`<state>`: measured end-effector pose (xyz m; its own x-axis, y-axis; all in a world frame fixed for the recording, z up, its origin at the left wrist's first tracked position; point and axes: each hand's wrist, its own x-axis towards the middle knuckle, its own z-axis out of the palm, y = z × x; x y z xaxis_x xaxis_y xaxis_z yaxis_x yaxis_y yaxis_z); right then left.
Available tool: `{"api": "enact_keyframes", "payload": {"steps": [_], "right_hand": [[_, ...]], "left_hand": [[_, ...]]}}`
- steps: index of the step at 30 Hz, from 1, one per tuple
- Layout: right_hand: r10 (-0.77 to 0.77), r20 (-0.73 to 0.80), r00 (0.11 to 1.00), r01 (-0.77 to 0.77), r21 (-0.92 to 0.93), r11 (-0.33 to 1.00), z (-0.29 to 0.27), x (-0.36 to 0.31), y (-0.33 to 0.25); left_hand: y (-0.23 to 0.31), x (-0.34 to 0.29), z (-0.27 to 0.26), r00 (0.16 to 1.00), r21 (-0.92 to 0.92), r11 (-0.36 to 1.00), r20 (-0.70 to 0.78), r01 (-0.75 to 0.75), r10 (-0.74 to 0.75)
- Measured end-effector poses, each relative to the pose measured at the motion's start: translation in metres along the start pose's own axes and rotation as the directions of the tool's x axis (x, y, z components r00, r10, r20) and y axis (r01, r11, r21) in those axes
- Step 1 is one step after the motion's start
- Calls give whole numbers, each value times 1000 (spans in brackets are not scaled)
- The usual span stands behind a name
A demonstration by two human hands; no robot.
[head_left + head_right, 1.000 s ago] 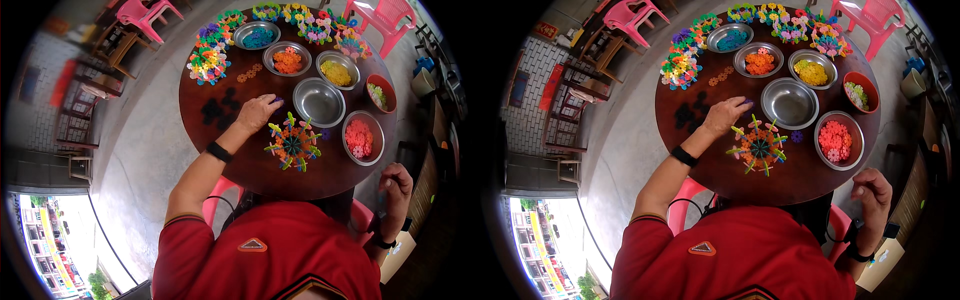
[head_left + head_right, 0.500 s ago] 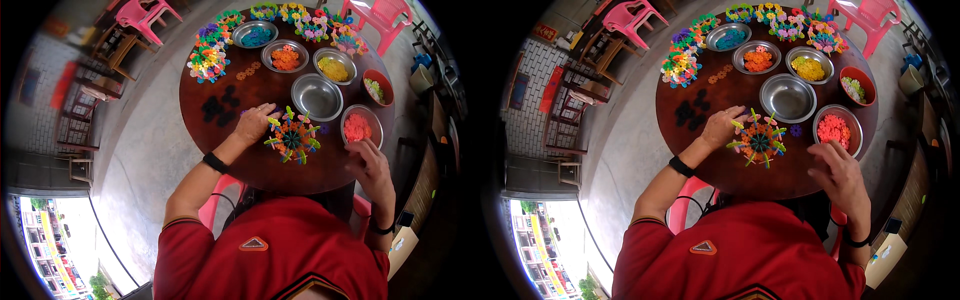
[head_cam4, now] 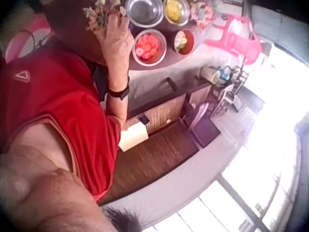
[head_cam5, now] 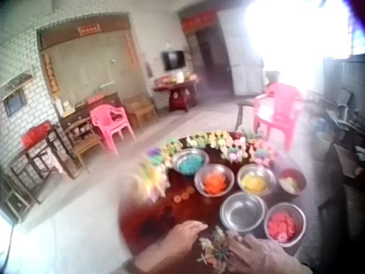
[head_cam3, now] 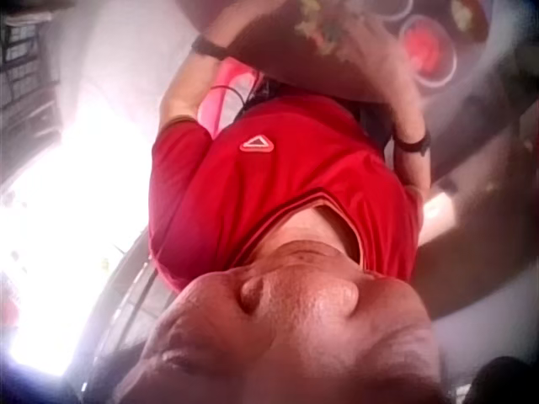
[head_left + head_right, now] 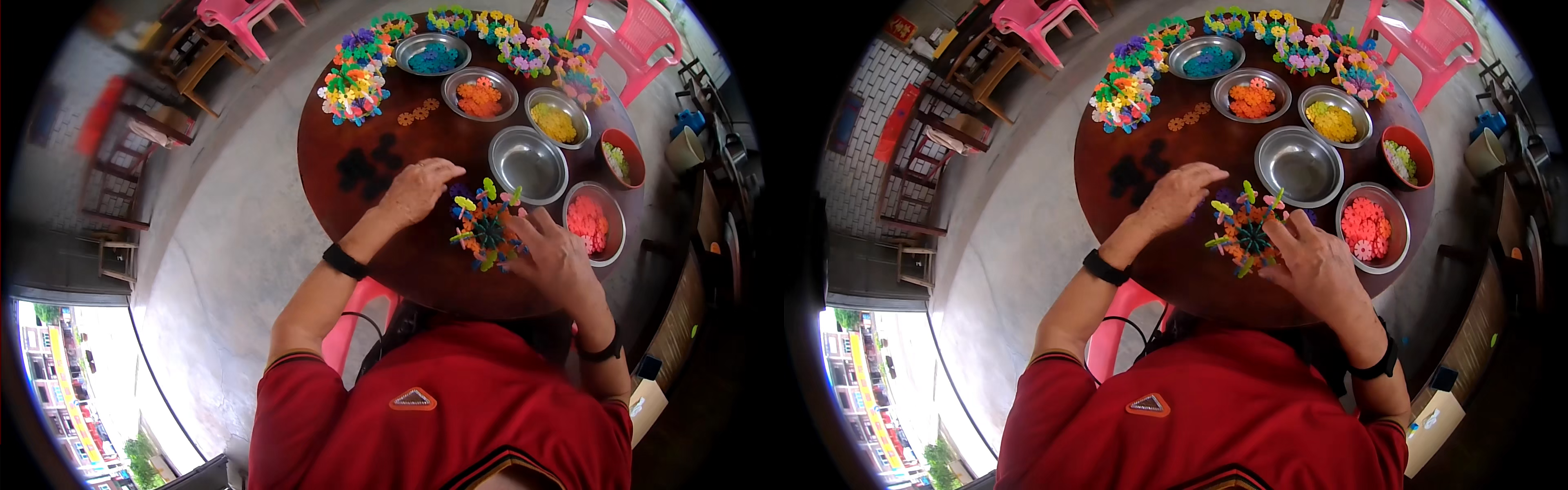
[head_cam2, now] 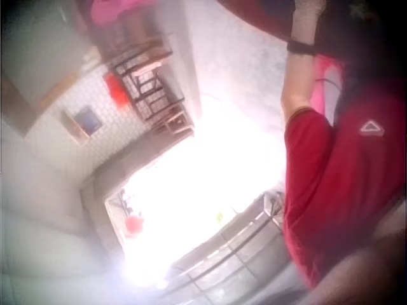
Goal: Assembling a colorful plastic star-shaped toy from interlocking parts.
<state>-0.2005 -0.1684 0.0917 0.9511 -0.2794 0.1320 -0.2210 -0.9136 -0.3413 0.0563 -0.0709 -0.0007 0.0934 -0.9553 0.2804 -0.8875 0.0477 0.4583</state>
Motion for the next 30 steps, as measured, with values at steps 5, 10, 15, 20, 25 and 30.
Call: {"api": "enact_keyframes", "payload": {"steps": [5,10,15,20,25,30], "right_hand": [[94,116,989,-97,22,995,2,-5,2],[132,0,991,-131,98,987,23,-8,18],[153,-42,987,-145,151,978,26,-8,22],[165,-59,985,-151,188,970,27,-11,20],[187,-27,982,-175,239,955,25,-21,20],[154,-62,986,-138,217,966,25,-32,27]], "left_hand": [[-17,-14,-36,982,90,978,5,186,-187],[-13,-20,-41,866,239,885,219,400,-450],[-10,-17,-34,849,166,895,284,415,-446],[1,-12,-23,875,123,917,275,380,-399],[4,-8,-7,906,99,944,265,314,-330],[10,-7,-6,898,95,933,251,348,-361]]}}
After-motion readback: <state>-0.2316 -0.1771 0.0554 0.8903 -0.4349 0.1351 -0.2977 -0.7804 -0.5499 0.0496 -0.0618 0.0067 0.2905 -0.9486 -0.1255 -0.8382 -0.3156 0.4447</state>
